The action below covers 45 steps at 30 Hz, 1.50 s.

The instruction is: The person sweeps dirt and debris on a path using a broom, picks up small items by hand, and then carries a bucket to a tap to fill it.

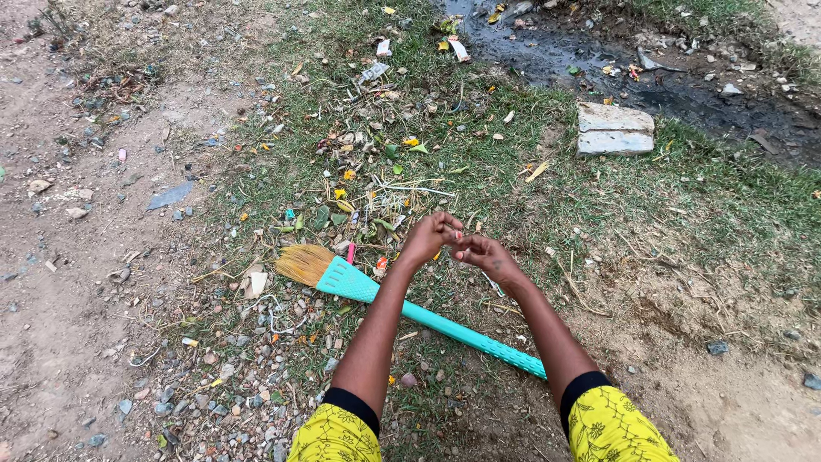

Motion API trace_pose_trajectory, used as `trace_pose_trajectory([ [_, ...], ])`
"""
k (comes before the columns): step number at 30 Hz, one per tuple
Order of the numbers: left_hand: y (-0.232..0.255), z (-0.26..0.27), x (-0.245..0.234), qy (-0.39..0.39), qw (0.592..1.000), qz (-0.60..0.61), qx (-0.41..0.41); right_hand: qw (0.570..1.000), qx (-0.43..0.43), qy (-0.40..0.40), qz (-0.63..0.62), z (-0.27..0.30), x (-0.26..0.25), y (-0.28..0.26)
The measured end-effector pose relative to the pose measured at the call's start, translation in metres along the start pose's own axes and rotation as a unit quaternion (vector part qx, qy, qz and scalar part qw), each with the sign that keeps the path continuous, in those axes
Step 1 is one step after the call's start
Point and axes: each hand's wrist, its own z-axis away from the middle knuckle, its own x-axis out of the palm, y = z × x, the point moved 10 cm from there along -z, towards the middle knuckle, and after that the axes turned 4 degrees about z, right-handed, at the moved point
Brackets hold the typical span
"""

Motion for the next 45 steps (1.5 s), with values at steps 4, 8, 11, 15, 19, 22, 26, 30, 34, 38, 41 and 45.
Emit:
trace_pose_trajectory([
  [4,-0.009,-0.002,-0.018,0.047,0.997,0.054,-0.012,1.000,-0.003,0.029,0.000,-0.010,-0.019,0.028],
  [8,-0.010,-0.002,-0.043,0.112,0.991,0.066,0.014,0.997,0.022,0.045,-0.054,-0.002,-0.026,0.018],
  [11,-0.009,0.005,-0.053,0.148,0.988,0.043,-0.015,0.997,0.024,0.045,-0.066,0.007,-0.022,-0.002],
  [15,-0.024,0.020,-0.056,0.137,0.970,-0.140,-0.145,0.993,0.029,0.075,-0.087,0.010,-0.025,-0.015],
  [19,-0.034,0.008,-0.020,0.011,0.969,-0.243,-0.037,0.987,0.036,0.153,-0.035,0.014,-0.049,-0.004],
  [22,-0.079,0.004,0.016,-0.145,0.945,-0.271,-0.114,0.982,0.023,0.183,0.041,0.014,-0.064,0.009],
  [26,-0.079,-0.003,0.035,-0.167,0.983,0.012,-0.073,0.980,0.014,0.195,-0.038,0.013,-0.072,0.018],
  [30,-0.076,-0.011,0.033,-0.089,0.990,0.086,-0.068,0.976,0.014,0.215,-0.033,0.014,-0.070,0.015],
  [34,-0.079,-0.007,0.053,-0.148,0.986,0.010,-0.074,0.967,-0.026,0.249,-0.047,0.013,-0.075,0.005],
  [38,-0.061,-0.003,0.005,0.065,0.990,0.100,-0.072,0.966,-0.043,0.255,0.010,0.019,-0.080,-0.005],
  [41,-0.037,0.013,-0.012,0.156,0.975,0.139,-0.074,0.967,-0.049,0.248,0.028,0.021,-0.076,-0.010],
  [45,-0.038,0.006,0.021,0.073,0.990,0.094,-0.079,0.968,-0.052,0.239,0.059,0.020,-0.070,-0.017],
])
